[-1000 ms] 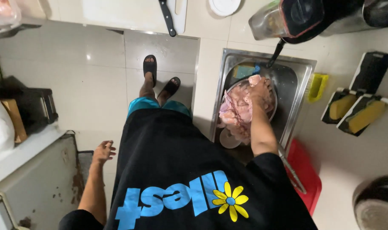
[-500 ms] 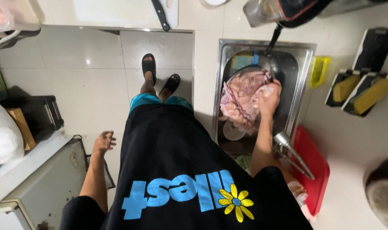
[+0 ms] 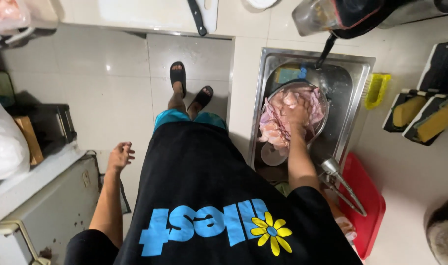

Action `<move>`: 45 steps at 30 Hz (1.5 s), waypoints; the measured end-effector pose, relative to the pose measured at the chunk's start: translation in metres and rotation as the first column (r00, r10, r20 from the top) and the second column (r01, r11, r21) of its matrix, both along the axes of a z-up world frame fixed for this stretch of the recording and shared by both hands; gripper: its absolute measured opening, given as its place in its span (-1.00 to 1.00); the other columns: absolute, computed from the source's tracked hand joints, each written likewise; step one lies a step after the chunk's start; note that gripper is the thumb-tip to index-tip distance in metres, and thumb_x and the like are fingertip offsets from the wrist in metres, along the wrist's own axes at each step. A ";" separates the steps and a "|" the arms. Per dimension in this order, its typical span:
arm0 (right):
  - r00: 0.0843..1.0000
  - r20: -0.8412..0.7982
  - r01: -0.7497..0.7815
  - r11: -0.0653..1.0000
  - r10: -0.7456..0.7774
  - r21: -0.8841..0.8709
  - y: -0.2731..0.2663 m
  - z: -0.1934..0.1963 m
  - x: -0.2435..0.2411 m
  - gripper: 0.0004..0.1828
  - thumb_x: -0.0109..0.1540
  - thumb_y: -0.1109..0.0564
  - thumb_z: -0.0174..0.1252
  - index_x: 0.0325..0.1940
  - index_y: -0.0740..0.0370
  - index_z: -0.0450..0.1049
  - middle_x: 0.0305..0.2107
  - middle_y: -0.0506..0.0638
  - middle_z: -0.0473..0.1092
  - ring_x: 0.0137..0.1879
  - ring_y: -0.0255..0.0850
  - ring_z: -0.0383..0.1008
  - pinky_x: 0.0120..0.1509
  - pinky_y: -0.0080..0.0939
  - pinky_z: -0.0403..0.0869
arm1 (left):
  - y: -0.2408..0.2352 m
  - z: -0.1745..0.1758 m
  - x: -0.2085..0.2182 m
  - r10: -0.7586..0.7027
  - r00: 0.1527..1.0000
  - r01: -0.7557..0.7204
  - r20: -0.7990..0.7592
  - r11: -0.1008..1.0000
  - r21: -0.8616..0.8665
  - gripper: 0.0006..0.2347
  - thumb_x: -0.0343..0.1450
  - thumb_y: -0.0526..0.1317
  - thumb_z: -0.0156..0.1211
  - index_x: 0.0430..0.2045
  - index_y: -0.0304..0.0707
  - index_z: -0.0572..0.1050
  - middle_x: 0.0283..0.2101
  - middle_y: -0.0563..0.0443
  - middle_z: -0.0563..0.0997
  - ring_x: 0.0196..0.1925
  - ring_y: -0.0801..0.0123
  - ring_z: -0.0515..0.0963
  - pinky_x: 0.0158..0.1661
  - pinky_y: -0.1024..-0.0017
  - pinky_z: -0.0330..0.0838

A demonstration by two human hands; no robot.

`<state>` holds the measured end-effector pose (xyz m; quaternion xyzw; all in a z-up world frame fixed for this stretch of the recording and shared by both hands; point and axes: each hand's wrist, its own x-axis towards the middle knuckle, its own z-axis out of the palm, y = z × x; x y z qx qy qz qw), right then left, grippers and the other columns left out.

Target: Cutting raw chicken wings on a cutting board and washing them in a sink

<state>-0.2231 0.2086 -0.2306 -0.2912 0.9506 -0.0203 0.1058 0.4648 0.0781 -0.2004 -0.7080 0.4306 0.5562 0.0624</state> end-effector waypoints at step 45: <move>0.830 0.530 0.154 0.985 -0.171 0.077 -0.023 0.095 -0.057 -0.27 0.04 -0.03 0.27 0.27 0.26 0.36 0.14 0.27 0.43 0.32 0.10 0.39 0.33 0.12 0.40 | 0.082 -0.026 -0.005 0.192 0.979 -0.198 0.064 0.974 0.113 -0.53 0.59 -0.02 0.00 0.18 -0.58 0.38 -0.10 -0.66 0.57 -0.14 -0.43 0.61 -0.19 -0.20 0.57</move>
